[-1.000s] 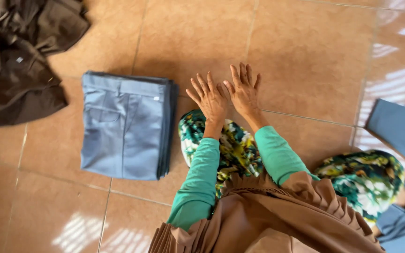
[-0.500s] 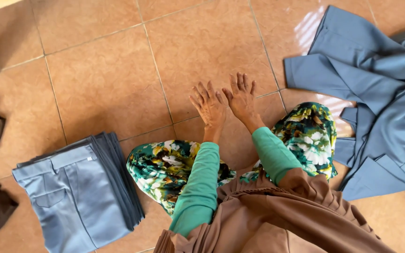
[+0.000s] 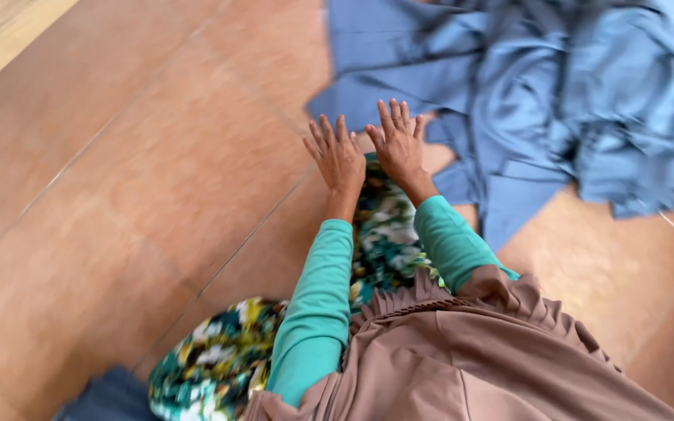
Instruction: The person sits on a tiled floor and folds several pairs of gray trousers by hand. They smooth each pair, fold the legs together, and then fold the garment into a compact rectangle before stacking it with the others.
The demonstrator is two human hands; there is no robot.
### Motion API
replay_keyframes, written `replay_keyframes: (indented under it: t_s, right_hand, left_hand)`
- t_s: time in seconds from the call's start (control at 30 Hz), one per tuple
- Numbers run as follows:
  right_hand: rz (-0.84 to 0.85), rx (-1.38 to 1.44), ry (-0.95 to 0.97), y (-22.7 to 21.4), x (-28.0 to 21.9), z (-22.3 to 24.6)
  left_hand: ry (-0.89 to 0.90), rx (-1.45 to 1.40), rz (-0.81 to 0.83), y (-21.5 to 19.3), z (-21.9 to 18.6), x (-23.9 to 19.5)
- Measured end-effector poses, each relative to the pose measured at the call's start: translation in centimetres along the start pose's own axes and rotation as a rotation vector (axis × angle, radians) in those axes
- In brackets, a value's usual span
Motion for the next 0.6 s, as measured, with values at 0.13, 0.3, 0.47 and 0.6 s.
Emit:
replay_keyframes:
  t_s: [0.13, 0.3, 0.47, 0.6]
  right_hand:
    - [-0.065, 0.02, 0.243, -4.4, -3.5, -11.9]
    - [-0.072, 0.035, 0.44, -5.4, -7.6, -24.5]
    - [-0.115, -0.059, 0.52, -8.9, -8.1, -31.9]
    - [0.008, -0.173, 0.532, -15.5, -5.3, -35.3]
  left_hand:
    - [0.318, 0.002, 0.053, 5.5, -11.3, 0.1]
    - [0.541, -0.075, 0.225, 10.4, -20.9, -2.5]
    - [0.65, -0.086, 0.466, 12.4, -25.6, -3.9]
    - [0.637, -0.114, 0.609, 15.0, -26.9, -2.6]
Point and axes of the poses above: each hand's wrist, its own x-axis towards the middle knuckle, its own y-axis out of the palm, z = x × y, the point moved 1 cm from there along x, towards the middle knuckle, and after that the axes turned 15 degrees about z, right-handed, at the moved point
